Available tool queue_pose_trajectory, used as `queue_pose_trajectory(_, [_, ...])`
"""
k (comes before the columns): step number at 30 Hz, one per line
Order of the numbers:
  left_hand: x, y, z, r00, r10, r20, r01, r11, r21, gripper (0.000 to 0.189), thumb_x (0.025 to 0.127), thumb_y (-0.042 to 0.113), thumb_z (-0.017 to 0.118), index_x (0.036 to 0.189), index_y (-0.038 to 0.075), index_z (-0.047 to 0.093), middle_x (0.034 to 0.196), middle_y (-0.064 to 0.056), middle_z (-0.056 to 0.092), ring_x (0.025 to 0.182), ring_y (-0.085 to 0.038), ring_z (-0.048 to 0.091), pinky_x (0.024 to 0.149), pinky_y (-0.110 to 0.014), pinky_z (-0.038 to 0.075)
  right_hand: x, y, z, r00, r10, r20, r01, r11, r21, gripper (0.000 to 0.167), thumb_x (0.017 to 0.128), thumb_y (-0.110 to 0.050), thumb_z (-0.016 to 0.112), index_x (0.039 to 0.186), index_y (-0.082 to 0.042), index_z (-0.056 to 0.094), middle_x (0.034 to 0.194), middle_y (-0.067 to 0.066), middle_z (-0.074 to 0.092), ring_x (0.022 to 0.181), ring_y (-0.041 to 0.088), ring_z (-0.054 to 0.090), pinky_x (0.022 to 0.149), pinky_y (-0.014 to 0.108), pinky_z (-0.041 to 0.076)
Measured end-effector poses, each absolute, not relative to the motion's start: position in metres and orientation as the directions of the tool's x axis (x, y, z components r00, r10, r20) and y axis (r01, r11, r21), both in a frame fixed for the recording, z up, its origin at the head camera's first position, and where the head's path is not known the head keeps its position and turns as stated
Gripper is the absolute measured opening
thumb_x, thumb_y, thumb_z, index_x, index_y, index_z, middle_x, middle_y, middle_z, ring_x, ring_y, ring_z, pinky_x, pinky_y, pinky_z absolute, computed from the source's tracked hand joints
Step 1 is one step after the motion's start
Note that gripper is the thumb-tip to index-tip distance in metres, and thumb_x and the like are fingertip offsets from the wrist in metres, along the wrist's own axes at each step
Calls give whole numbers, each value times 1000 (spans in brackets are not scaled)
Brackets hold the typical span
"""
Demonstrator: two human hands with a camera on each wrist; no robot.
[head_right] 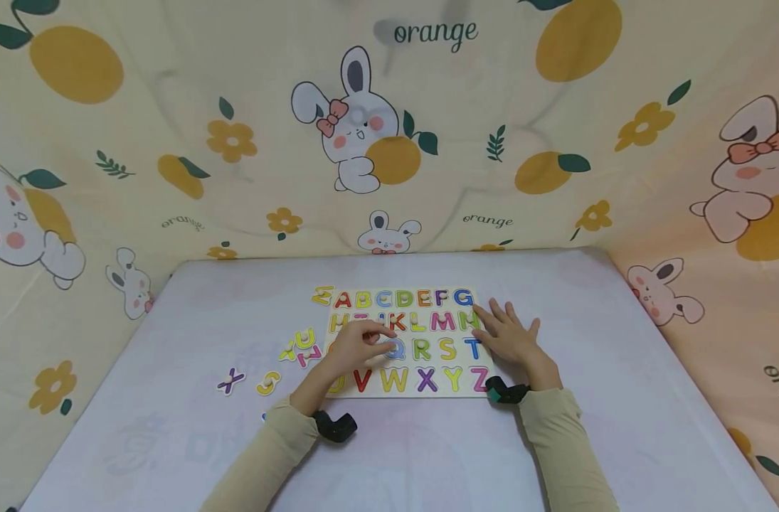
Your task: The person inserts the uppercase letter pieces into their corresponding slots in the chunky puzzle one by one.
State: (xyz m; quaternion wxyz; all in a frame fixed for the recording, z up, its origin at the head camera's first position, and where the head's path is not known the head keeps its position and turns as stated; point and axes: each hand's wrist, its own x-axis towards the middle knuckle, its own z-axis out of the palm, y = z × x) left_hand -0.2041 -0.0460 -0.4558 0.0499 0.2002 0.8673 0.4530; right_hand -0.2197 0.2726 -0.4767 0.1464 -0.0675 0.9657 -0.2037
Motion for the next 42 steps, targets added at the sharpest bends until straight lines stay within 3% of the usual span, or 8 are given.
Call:
queue_pose_trajectory(12, [-202, -102, -443, -909, 417, 16, 232, 474, 849, 23, 85, 19, 73, 104, 6, 74, 68, 2, 42, 66, -9, 40, 59, -16, 30, -219, 273, -478, -947, -191, -257, -71, 907, -414, 72, 95, -57, 42, 153, -18, 22, 161, 23, 5, 146, 51, -5, 101, 79, -16])
queue_pose_trajectory(25, [-196, -176, -444, -919, 394, -13, 200, 493, 847, 25, 85, 16, 73, 105, 2, 72, 70, 2, 43, 62, -3, 39, 57, -17, 33, -216, 269, -471, -954, -184, -236, -75, 911, -407, 70, 97, -52, 44, 153, -16, 24, 160, 24, 8, 146, 52, -3, 102, 79, -13])
queue_pose_trajectory(35, [-187, -228, -451, -938, 327, -111, 104, 574, 812, 26, 86, 20, 71, 108, 5, 72, 75, 0, 45, 68, -6, 42, 59, -18, 34, -217, 270, -473, -953, -192, -233, -82, 908, -411, 70, 97, -53, 42, 153, -16, 23, 160, 24, 7, 146, 52, -3, 102, 78, -15])
queue_pose_trajectory(42, [-181, -248, -460, -941, 315, -127, 91, 596, 798, 29, 86, 23, 71, 108, 4, 72, 72, 3, 44, 63, -3, 39, 57, -18, 33, -217, 270, -473, -952, -193, -237, -80, 906, -415, 70, 97, -53, 42, 153, -16, 22, 160, 24, 6, 146, 52, -5, 102, 78, -16])
